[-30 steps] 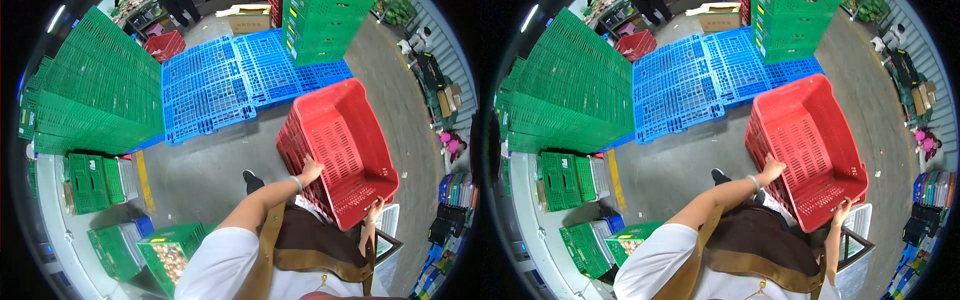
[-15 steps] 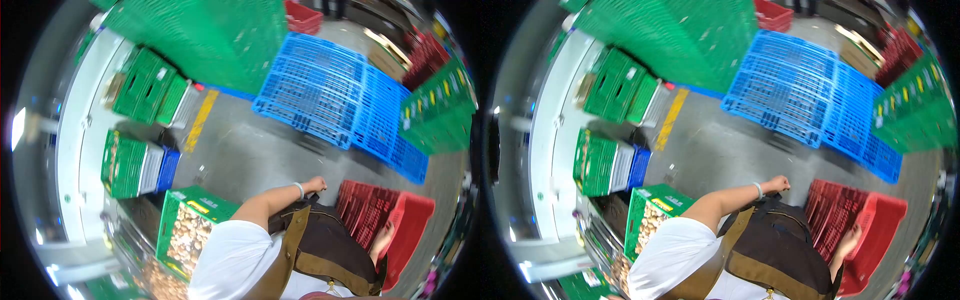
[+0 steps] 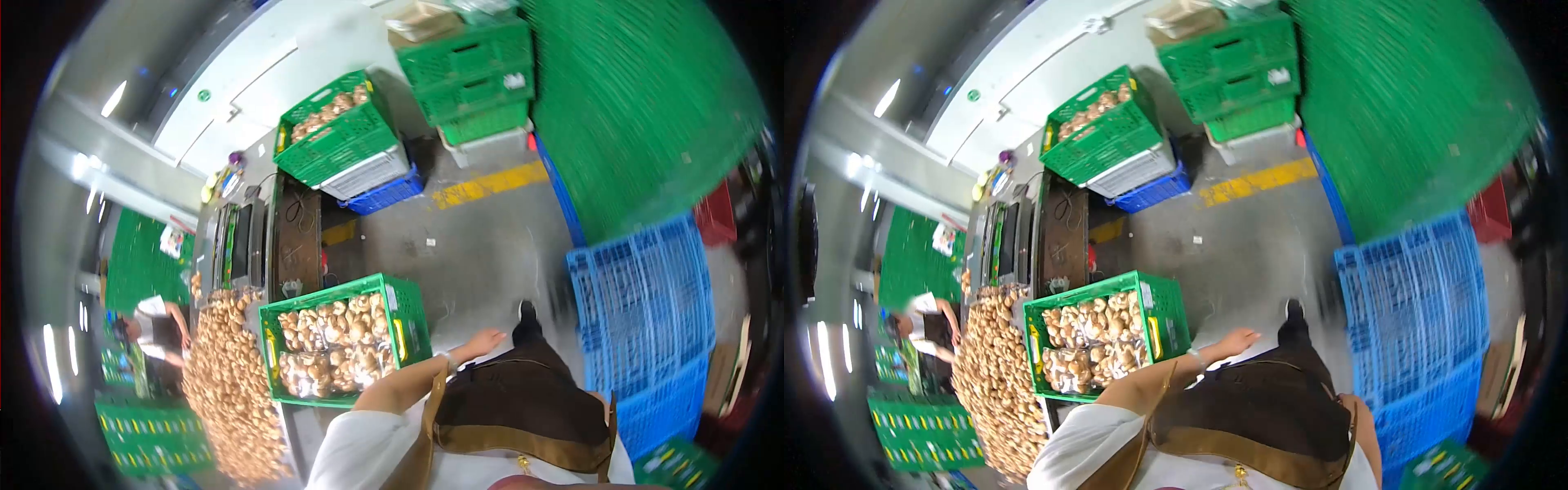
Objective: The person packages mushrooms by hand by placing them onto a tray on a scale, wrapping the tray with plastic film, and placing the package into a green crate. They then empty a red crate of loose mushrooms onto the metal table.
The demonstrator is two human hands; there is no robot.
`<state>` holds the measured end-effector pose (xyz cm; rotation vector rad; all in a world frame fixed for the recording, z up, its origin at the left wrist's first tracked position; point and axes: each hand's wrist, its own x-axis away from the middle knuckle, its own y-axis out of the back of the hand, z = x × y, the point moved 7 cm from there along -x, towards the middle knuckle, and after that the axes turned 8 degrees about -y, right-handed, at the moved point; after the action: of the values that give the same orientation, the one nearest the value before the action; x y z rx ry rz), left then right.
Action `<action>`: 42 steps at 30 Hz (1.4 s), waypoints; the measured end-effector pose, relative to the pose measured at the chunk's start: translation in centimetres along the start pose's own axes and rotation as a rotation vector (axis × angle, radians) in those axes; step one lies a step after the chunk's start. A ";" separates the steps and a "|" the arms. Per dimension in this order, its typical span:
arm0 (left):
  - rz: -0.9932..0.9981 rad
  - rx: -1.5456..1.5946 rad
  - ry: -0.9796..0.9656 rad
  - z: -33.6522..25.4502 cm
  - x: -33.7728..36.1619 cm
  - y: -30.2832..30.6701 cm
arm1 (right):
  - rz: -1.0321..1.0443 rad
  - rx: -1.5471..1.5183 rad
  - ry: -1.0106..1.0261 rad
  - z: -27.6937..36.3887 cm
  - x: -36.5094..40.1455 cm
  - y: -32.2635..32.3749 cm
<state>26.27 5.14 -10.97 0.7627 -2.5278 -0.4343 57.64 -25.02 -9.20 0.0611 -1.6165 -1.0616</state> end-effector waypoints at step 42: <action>-1.862 1.046 0.761 25.3 13.5 58.5 | 0.343 1.507 1.648 125.7 -32.4 33.8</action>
<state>-22.29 48.00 -3.31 2.7262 -0.5154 0.6630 -15.82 87.12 -5.13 1.2201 -0.4286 0.6949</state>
